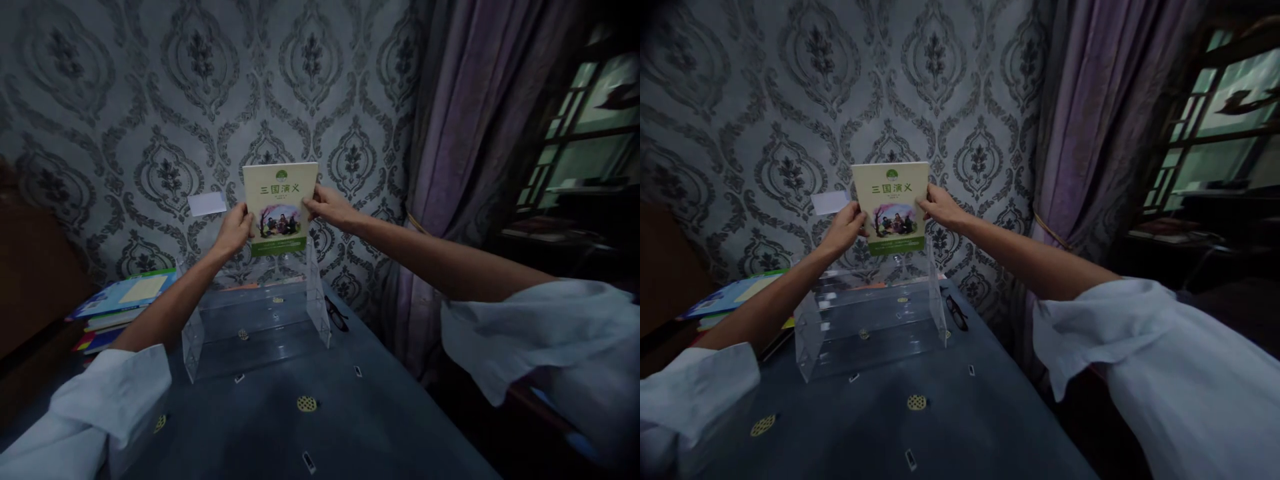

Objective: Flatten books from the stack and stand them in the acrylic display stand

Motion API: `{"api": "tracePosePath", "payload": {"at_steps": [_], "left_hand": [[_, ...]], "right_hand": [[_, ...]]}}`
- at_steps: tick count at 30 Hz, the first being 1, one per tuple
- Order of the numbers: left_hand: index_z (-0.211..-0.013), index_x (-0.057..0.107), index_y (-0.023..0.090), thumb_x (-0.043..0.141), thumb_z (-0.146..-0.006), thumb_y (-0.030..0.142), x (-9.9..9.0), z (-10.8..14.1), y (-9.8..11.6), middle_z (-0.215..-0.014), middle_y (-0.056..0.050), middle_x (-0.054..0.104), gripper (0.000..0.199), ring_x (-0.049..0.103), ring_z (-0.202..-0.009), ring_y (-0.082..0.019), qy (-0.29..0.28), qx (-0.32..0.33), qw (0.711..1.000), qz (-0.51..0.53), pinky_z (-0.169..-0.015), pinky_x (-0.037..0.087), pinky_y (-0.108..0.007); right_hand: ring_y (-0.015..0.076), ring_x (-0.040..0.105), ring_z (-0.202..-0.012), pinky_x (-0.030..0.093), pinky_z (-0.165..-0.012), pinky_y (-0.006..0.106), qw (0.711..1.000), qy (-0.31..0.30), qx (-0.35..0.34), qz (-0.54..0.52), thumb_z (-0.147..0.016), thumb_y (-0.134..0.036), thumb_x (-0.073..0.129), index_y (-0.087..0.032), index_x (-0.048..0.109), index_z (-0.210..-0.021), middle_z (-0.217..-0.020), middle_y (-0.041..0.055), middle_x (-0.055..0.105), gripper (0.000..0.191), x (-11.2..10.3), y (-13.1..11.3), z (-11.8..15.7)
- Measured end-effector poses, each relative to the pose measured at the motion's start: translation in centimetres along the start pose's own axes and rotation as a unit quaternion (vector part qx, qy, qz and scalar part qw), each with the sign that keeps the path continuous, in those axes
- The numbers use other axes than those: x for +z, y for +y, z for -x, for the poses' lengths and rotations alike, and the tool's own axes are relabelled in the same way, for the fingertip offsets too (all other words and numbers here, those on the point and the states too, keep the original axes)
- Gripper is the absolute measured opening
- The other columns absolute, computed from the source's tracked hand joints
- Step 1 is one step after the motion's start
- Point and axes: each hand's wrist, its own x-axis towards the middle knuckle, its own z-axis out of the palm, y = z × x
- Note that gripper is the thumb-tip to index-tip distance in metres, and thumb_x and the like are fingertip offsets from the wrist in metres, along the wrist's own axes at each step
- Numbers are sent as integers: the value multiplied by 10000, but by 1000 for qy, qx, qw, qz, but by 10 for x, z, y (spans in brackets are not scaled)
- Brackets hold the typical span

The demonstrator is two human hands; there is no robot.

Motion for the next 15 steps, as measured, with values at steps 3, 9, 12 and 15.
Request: {"api": "tracePosePath", "payload": {"at_steps": [3, 9, 12, 15], "left_hand": [[-877, 550, 165, 516, -853, 181, 7, -14, -8, -824, -13, 570, 45, 571, -646, -123, -15, -66, 997, 21, -560, 542, -215], [-870, 563, 154, 530, -829, 177, 18, -22, -20, -727, 9, 573, 57, 543, -588, -104, -38, -118, 992, 28, -584, 549, -226], [-892, 590, 144, 526, -838, 180, 19, -18, -22, -717, 2, 585, 91, 555, -594, -111, -59, -134, 989, 31, -598, 551, -239], [-932, 616, 152, 525, -870, 220, 18, -14, -23, -710, -5, 601, 129, 580, -612, -131, -80, -139, 987, 28, -627, 548, -256]], "right_hand": [[173, 624, -700, 635, -583, 312, 998, 43, 35, 42, -869, -207, 558, -180, 575, -997, -817, 30, 641, 132, 4, 14, -14], [190, 595, -631, 615, -583, 374, 995, 56, 62, 58, -857, -224, 526, -172, 581, -918, -740, 37, 621, 97, 11, 36, -23], [213, 615, -727, 614, -635, 375, 995, 54, 64, 53, -886, -276, 498, -188, 576, -877, -787, 51, 635, 118, 14, 46, -17], [228, 619, -816, 610, -713, 389, 996, 50, 60, 45, -920, -344, 464, -205, 560, -817, -836, 59, 644, 197, 18, 56, -9]]}}
